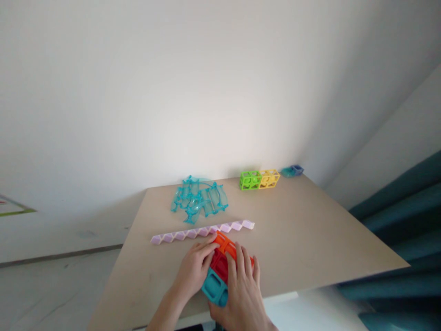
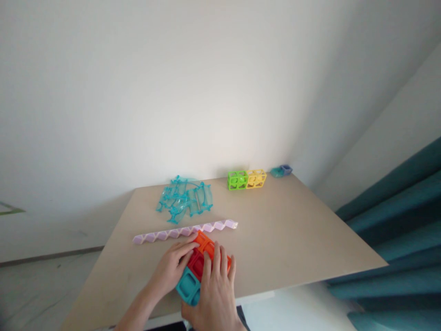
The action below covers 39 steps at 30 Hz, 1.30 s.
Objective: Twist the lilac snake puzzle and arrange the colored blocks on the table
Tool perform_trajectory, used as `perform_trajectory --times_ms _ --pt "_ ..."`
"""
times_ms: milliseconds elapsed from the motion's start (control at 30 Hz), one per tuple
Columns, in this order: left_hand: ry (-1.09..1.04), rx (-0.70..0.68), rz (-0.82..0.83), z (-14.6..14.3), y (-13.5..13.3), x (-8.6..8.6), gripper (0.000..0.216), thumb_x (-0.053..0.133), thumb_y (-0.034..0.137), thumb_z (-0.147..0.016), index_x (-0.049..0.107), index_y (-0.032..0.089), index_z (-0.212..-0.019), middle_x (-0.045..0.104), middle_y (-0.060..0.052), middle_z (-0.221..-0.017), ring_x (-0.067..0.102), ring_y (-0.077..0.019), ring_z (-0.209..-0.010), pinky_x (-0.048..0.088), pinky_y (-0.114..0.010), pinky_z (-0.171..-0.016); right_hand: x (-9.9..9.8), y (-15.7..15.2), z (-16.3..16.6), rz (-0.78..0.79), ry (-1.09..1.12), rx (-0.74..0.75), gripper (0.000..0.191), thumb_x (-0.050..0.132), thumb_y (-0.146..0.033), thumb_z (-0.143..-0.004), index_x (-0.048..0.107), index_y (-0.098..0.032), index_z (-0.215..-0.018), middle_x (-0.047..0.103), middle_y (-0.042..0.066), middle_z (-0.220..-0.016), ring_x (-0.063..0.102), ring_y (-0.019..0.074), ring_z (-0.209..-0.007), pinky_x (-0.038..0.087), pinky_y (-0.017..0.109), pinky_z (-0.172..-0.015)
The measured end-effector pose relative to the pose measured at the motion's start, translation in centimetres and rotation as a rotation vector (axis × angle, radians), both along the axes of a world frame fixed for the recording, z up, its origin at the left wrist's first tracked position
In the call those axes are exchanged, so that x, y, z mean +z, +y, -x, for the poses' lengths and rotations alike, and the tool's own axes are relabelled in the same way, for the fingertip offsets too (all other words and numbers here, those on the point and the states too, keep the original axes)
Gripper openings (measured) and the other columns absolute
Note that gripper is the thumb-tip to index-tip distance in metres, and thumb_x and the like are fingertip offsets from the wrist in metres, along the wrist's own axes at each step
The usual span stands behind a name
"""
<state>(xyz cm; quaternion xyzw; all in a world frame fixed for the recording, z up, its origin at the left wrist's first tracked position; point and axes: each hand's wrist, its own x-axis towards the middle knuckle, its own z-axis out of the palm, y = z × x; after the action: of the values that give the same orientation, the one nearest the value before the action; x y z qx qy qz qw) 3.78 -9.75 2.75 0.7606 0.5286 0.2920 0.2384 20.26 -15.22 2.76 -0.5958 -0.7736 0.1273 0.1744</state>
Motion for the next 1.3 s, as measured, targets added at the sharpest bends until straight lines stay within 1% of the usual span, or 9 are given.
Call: perform_trajectory --times_ms 100,200,300,400,567,733,867,1000,1300 --pt "-0.010 0.012 -0.004 0.0 -0.1 -0.1 0.035 0.045 0.023 -0.097 0.065 0.030 -0.126 0.056 -0.003 -0.143 0.055 -0.0197 -0.128 0.046 -0.040 -0.109 0.7 0.3 -0.9 0.014 0.058 0.033 0.101 0.080 -0.045 -0.053 0.045 -0.013 -0.142 0.034 0.024 -0.153 0.024 0.0492 -0.141 0.010 0.070 -0.112" --pt "-0.013 0.011 -0.001 0.2 0.0 -0.3 0.035 0.046 0.023 -0.097 0.065 0.030 -0.126 0.057 -0.002 -0.142 0.054 -0.0198 -0.129 0.045 -0.040 -0.109 2.0 2.8 -3.7 0.019 0.153 0.097 0.074 0.071 -0.054 -0.073 0.049 -0.024 -0.137 0.053 0.016 -0.140 0.043 0.0400 -0.133 0.026 0.065 -0.110" --pt "0.000 -0.045 0.024 1.0 0.4 0.0 0.035 0.047 0.024 -0.097 0.064 0.029 -0.127 0.055 -0.003 -0.143 0.052 -0.0192 -0.131 0.042 -0.038 -0.112 3.6 8.3 -7.5 -0.131 0.143 0.085 0.048 0.055 -0.039 -0.090 0.051 -0.017 -0.132 0.057 0.017 -0.135 0.050 0.0299 -0.128 0.039 0.048 -0.108" --pt "0.052 -0.162 0.047 2.4 1.2 1.2 0.034 0.046 0.026 -0.098 0.065 0.031 -0.126 0.055 0.000 -0.144 0.052 -0.0188 -0.132 0.040 -0.038 -0.113 5.1 15.5 -11.1 -0.192 -0.116 -0.039 0.047 0.053 -0.027 -0.091 0.048 -0.014 -0.135 0.057 0.016 -0.136 0.049 0.0261 -0.128 0.040 0.040 -0.109" --pt "0.235 -0.327 -0.009 3.6 2.2 3.3 0.038 0.048 0.017 -0.095 0.068 0.036 -0.121 0.057 0.005 -0.140 0.052 -0.0232 -0.130 0.041 -0.045 -0.110 6.6 25.8 -14.3 -0.176 -0.255 -0.076 0.059 0.060 -0.020 -0.085 0.044 -0.018 -0.141 0.049 0.016 -0.145 0.036 0.0343 -0.138 0.033 0.055 -0.110" --pt "0.144 -0.142 0.003 1.9 1.5 2.0 0.057 0.040 -0.007 -0.074 0.075 0.027 -0.104 0.066 -0.001 -0.131 0.059 -0.0207 -0.123 0.045 -0.045 -0.107 6.6 31.7 -15.0 -0.116 -0.356 -0.045 0.066 0.071 -0.034 -0.081 0.045 -0.028 -0.141 0.045 0.014 -0.150 0.023 0.0435 -0.143 0.020 0.073 -0.105" --pt "0.044 0.011 -0.056 0.8 0.7 0.7 0.058 0.037 -0.009 -0.069 0.075 0.027 -0.094 0.069 -0.001 -0.126 0.062 -0.0191 -0.120 0.048 -0.045 -0.105 6.0 33.1 -15.4 -0.087 -0.380 0.002 0.053 0.066 -0.041 -0.087 0.054 -0.022 -0.134 0.060 0.018 -0.129 0.050 0.0369 -0.125 0.031 0.060 -0.103" --pt "0.040 -0.096 -0.079 2.3 1.1 1.1 0.055 0.040 -0.006 -0.075 0.075 0.030 -0.099 0.069 0.000 -0.126 0.063 -0.0175 -0.118 0.050 -0.039 -0.102 5.5 31.8 -16.5 -0.075 -0.362 0.025 0.045 0.057 -0.042 -0.093 0.055 -0.019 -0.131 0.063 0.017 -0.119 0.060 0.0286 -0.111 0.043 0.039 -0.094" --pt "0.103 -0.218 -0.148 7.3 3.1 1.7 0.042 0.044 0.004 -0.089 0.076 0.030 -0.096 0.073 0.001 -0.118 0.061 -0.0176 -0.118 0.051 -0.037 -0.101 4.7 24.3 -20.8 -0.046 -0.267 -0.109 0.042 0.054 -0.043 -0.093 0.058 -0.014 -0.124 0.064 0.018 -0.118 0.064 0.0307 -0.105 0.046 0.039 -0.088"
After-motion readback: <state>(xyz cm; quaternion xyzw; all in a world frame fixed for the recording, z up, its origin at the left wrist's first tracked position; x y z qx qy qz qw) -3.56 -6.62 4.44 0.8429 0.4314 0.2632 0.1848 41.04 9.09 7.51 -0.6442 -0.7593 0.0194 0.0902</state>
